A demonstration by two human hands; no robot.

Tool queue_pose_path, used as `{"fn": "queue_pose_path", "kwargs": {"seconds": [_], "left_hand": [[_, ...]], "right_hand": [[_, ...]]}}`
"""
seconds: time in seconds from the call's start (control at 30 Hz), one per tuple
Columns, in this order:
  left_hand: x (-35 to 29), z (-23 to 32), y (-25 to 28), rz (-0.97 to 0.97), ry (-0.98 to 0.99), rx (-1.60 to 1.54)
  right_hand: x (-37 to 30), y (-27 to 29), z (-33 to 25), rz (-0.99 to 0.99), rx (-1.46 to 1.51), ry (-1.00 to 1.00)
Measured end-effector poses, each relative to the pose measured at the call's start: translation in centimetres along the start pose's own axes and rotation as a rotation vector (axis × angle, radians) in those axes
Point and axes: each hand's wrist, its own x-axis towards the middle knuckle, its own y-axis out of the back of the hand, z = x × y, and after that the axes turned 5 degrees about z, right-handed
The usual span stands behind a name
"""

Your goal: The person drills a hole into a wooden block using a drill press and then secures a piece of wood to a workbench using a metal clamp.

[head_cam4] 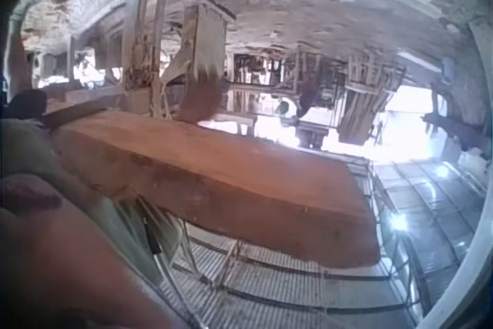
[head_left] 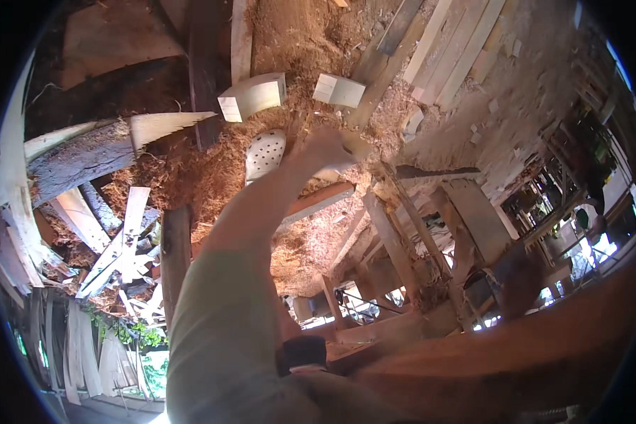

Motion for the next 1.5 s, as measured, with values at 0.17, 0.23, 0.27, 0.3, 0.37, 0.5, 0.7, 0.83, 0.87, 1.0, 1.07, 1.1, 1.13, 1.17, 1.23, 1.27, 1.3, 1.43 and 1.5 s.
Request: {"fn": "queue_pose_path", "kwargs": {"seconds": [0.17,0.23,0.27,0.3,0.37,0.5,0.7,0.83,0.87,1.0,1.07,1.1,1.13,1.17,1.23,1.27,1.3,1.43,1.5], "left_hand": [[-7.0,9.7,-6.2,-0.463,-0.313,-0.667],[-8.0,11.5,-5.2,-0.465,-0.425,-0.726],[-6.0,11.5,-5.5,-0.49,-0.616,-0.489],[-3.9,11.7,-3.6,-0.561,-0.501,-0.243],[1.6,9.3,-1.5,-0.341,-0.429,0.024],[14.4,-4.0,-2.3,0.498,-0.261,0.555],[8.9,-4.9,0.3,0.348,-0.114,0.364],[1.9,-0.8,-5.3,0.648,-0.327,0.088],[-0.5,0.5,-5.3,0.543,-0.428,-0.016],[-7.6,6.3,-5.0,0.437,-0.641,-0.287],[-8.4,7.8,-4.7,0.398,-0.574,-0.274],[-8.6,8.5,-4.8,0.358,-0.509,-0.267],[-9.0,8.8,-4.9,0.364,-0.495,-0.261],[-9.2,9.1,-5.2,0.392,-0.512,-0.267],[-10.0,9.4,-5.7,0.424,-0.509,-0.262],[-10.5,9.6,-5.9,0.413,-0.499,-0.258],[-11.0,9.8,-6.1,0.402,-0.488,-0.253],[-12.2,11.5,-5.4,0.369,-0.443,-0.215],[-12.2,12.7,-6.7,0.431,-0.433,-0.17]], "right_hand": [[4.0,-8.3,6.7,-0.368,0.651,-0.38],[4.3,-8.2,8.8,-0.447,0.788,-0.224],[5.6,-8.1,7.4,-0.541,0.573,-0.103],[5.4,-7.4,7.5,-0.521,0.564,-0.115],[5.7,-6.2,7.1,-0.267,0.344,-0.269],[5.3,-9.8,5.5,-0.33,0.43,-0.281],[3.6,-12.5,6.3,-0.299,0.548,-0.37],[4.0,-14.3,5.1,-0.167,0.769,-0.429],[4.1,-14.5,4.6,-0.164,0.783,-0.435],[4.8,-14.0,5.7,-0.062,0.735,-0.459],[5.0,-13.8,5.2,-0.087,0.775,-0.437],[5.0,-13.5,5.0,-0.108,0.811,-0.415],[5.0,-13.2,5.2,-0.123,0.814,-0.421],[5.1,-12.9,5.8,-0.119,0.867,-0.4],[5.0,-12.8,6.0,-0.133,0.926,-0.392],[4.9,-12.8,5.3,-0.23,0.953,-0.342],[4.8,-12.8,5.1,-0.327,0.979,-0.291],[5.6,-11.3,8.1,-0.404,1.1,-0.342],[5.9,-11.3,8.4,-0.29,0.79,-0.291]]}}
